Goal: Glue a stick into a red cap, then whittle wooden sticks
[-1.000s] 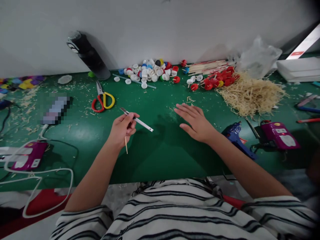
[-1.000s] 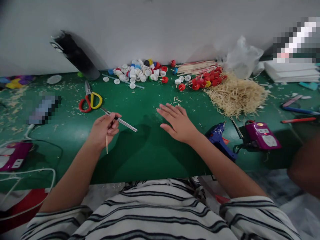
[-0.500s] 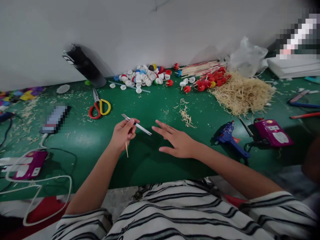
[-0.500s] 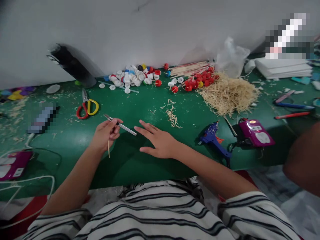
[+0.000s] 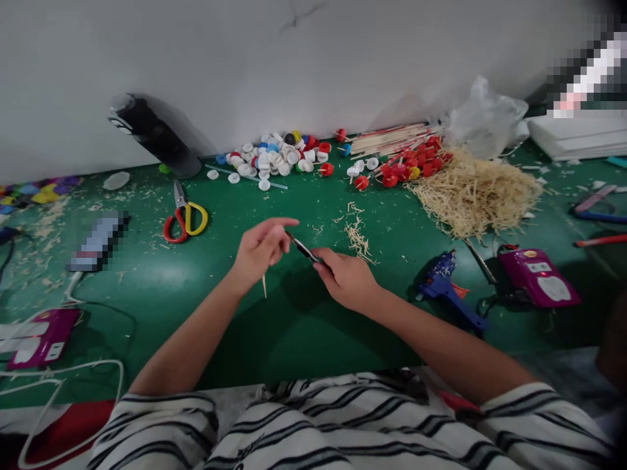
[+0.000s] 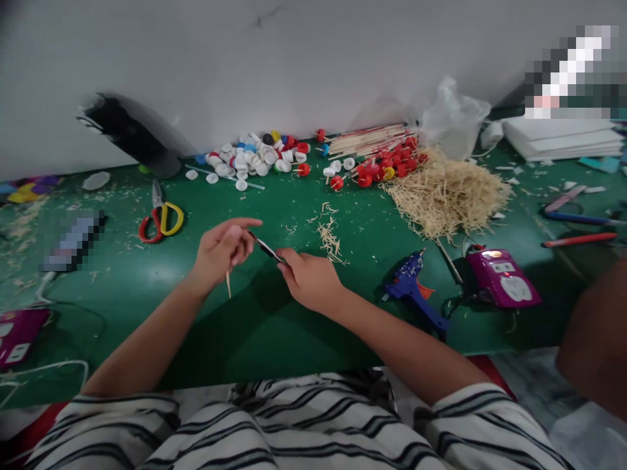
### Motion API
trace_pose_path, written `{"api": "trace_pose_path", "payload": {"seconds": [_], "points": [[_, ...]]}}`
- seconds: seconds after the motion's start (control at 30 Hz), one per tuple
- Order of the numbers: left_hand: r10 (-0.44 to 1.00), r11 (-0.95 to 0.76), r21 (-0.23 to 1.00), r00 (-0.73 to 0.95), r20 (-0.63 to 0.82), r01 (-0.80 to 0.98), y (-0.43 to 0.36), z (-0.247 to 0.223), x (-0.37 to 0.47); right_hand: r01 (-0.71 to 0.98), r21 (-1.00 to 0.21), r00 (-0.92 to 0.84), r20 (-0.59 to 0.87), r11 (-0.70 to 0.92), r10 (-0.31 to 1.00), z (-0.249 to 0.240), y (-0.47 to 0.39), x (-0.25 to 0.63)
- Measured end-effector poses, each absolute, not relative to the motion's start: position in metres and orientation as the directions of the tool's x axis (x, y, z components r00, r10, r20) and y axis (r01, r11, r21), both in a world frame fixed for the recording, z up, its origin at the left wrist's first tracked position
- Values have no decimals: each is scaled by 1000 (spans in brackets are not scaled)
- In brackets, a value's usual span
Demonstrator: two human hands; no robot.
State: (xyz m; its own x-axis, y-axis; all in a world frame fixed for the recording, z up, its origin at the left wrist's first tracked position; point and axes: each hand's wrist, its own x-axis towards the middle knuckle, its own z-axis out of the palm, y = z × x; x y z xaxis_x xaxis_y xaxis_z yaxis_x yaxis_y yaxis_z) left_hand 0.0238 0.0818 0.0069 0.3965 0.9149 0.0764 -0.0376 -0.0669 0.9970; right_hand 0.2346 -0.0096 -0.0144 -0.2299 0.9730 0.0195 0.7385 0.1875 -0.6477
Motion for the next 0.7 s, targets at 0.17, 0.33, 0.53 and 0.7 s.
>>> {"api": "trace_pose_path", "payload": {"seconds": [0.17, 0.33, 0.53, 0.7], "points": [[939, -341, 939, 20, 342, -51, 124, -17, 32, 916, -394, -118, -84, 76, 989, -9, -2, 242], [712, -694, 686, 65, 700, 217, 133, -23, 39, 945, -326, -73, -105, 35, 992, -8, 5, 246], [459, -881, 392, 273, 845, 266, 124, -25, 40, 912, -410, -82, -138, 19, 987, -11, 6, 250], [450, -890, 398, 288, 846, 220, 112, 2, 40, 831, -486, -340, -63, 269, 938, -9, -11, 242]]}}
